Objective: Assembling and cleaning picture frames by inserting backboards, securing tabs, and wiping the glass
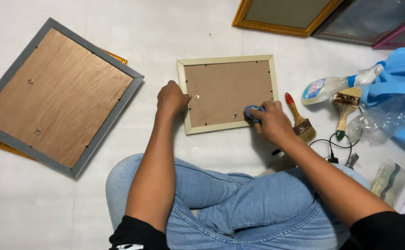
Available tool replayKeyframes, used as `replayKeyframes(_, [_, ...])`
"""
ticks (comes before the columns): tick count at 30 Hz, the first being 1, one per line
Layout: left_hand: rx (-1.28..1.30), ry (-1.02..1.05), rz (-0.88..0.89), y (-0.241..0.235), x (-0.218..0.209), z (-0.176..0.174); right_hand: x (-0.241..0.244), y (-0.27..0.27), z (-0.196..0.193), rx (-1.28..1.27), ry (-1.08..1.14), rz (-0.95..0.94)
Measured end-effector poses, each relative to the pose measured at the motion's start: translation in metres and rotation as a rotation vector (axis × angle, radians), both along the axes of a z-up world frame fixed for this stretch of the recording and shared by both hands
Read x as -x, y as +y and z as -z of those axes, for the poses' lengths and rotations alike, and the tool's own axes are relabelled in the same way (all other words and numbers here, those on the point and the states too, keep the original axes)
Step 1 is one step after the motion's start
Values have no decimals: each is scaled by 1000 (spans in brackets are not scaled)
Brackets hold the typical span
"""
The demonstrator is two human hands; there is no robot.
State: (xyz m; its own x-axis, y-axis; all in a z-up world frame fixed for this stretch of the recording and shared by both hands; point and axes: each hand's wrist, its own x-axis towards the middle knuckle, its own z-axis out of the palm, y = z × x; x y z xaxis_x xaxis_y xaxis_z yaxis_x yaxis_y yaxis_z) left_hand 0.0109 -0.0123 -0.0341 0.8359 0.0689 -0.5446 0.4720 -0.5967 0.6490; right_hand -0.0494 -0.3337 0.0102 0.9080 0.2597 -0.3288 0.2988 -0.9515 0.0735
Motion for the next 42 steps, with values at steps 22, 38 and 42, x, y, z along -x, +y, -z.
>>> replayKeyframes(22, [-50,33,34,2,-2,-3,-4,-50,36,17,-17,367])
replayKeyframes(38, [-24,33,-15,-1,-2,-8,-58,57,38,-268,-107,429])
replayKeyframes(42, [-6,34,4,0,-6,-11,-54,85,4,-376,133,309])
